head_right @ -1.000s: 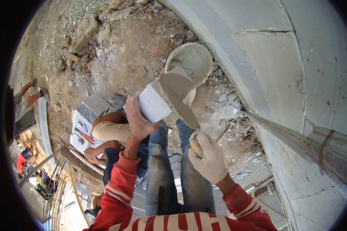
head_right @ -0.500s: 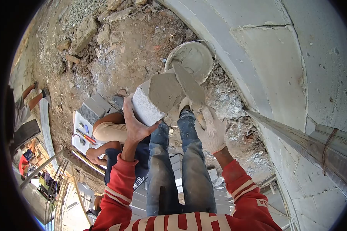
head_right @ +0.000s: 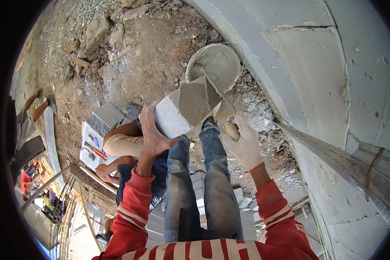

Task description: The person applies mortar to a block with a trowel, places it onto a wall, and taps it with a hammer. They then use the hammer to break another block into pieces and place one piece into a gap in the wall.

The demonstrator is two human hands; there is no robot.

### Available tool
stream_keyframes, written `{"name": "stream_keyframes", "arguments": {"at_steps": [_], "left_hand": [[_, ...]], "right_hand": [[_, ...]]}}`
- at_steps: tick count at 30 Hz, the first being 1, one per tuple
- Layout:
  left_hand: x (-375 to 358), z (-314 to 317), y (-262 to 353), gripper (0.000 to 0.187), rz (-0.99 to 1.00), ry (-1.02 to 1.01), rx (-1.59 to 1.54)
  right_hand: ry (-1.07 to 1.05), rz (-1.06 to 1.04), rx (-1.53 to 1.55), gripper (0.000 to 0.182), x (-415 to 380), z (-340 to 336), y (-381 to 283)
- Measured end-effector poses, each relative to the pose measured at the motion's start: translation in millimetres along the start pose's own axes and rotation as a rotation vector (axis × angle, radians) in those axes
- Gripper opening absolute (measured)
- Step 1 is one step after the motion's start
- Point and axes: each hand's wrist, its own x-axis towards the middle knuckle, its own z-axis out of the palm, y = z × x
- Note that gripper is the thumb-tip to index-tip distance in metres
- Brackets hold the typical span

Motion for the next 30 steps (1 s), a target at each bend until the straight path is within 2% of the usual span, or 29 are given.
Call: {"name": "stream_keyframes", "arguments": {"at_steps": [2,4,6,9,12,14,15,16,18,21,23,24,26,27,28,29,30], "left_hand": [[0,1,0,0.1,-0.021,-0.011,-0.001],[2,6,-2,0.101,-0.041,0.02,0.046],[5,7,1,0.101,-0.051,0.032,0.024],[4,7,-4,0.1,-0.101,0.066,-0.042],[0,3,-12,0.099,-0.179,0.103,-0.144],[0,1,-16,0.098,-0.216,0.121,-0.202],[1,-1,-18,0.099,-0.232,0.141,-0.221],[2,-2,-19,0.099,-0.247,0.16,-0.239],[6,-7,-19,0.099,-0.242,0.183,-0.224],[8,-17,-14,0.099,-0.262,0.225,-0.217],[10,-32,-5,0.099,-0.302,0.224,-0.24],[13,-44,1,0.099,-0.285,0.244,-0.23],[19,-75,22,0.098,-0.218,0.177,-0.202],[20,-91,34,0.099,-0.195,0.16,-0.148],[25,-110,51,0.099,-0.165,0.207,-0.143],[27,-130,72,0.098,-0.099,0.167,-0.038],[30,-151,94,0.098,-0.038,0.131,0.071]], "right_hand": [[-0.05,-0.08,-0.042,0.041,-2,8,-14],[-0.007,-0.238,-0.096,0.038,-22,15,-31],[0.026,-0.289,-0.061,0.035,-40,21,-35],[-0.007,-0.243,-0.111,0.04,-68,23,-28],[0.046,-0.199,-0.091,0.046,-97,17,2],[0.138,-0.189,-0.191,0.051,-108,8,18],[0.101,-0.025,-0.238,0.045,-109,10,25],[0.098,-0.027,-0.235,0.045,-103,12,33],[-0.045,0.186,-0.158,0.038,-61,16,30],[-0.045,0.117,-0.192,0.034,10,43,49],[-0.022,-0.002,-0.253,0.048,39,50,45],[-0.012,-0.026,-0.243,0.048,42,47,33],[0.012,-0.109,-0.53,0.056,36,29,-3],[0.006,-0.133,-0.431,0.062,25,12,-38],[0.136,-0.31,-0.401,0.063,10,-3,-65],[0.264,-0.488,-0.366,0.065,-7,-18,-93],[0.291,-0.542,-0.362,0.065,-24,-37,-129]]}}
